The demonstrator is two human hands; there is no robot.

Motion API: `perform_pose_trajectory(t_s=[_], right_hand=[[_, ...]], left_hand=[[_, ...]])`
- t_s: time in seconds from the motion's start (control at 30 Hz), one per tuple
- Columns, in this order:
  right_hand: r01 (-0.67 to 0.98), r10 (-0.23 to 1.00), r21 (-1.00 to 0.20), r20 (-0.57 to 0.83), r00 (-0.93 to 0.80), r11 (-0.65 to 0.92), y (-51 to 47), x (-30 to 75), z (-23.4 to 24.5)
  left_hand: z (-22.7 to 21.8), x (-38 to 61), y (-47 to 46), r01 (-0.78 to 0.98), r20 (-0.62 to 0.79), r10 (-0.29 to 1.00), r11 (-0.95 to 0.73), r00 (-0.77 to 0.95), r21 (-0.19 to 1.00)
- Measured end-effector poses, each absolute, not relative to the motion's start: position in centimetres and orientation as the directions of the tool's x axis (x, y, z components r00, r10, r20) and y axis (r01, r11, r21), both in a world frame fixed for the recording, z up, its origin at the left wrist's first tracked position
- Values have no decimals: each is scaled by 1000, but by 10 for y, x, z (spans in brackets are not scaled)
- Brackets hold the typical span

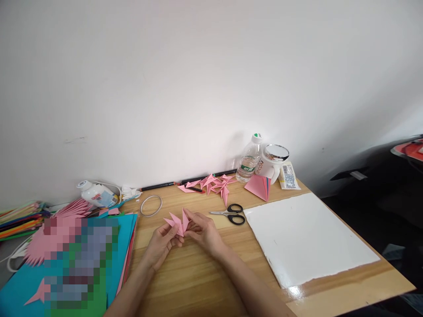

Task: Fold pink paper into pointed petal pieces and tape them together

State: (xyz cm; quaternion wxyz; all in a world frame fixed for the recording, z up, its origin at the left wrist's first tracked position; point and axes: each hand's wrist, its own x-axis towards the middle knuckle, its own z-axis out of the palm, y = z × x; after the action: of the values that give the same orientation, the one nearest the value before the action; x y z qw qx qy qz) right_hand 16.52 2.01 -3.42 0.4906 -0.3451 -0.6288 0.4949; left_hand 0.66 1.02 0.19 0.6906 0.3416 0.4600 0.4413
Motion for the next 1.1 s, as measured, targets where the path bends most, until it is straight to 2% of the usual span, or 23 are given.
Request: perform_pose_trajectory(t_s=[0.17, 0.37, 0.6, 0.73, 0.87, 1.1], right_hand=[[-35, 914, -956, 288, -285, 290, 20, 166, -35], [-33, 926, -971, 237, -295, 238, 20, 165, -33], [-233, 868, -972, 136, -477, 24, 21, 169, -18], [-260, 857, -965, 100, -505, -41, 22, 171, -12], [-286, 873, -957, 101, -478, -46, 22, 170, -17], [-213, 871, -977, 98, -482, -8, 22, 169, -21]], left_hand=[[-2, 6, 10, -245, -324, 934, 352, 151, 903], [-3, 3, 11, -237, -331, 927, 366, 176, 900], [0, 3, 10, -205, -343, 913, 387, 219, 899], [0, 4, 10, -190, -336, 915, 379, 222, 906], [1, 4, 10, -181, -327, 920, 367, 214, 913], [1, 4, 10, -159, -309, 915, 356, 258, 921]])
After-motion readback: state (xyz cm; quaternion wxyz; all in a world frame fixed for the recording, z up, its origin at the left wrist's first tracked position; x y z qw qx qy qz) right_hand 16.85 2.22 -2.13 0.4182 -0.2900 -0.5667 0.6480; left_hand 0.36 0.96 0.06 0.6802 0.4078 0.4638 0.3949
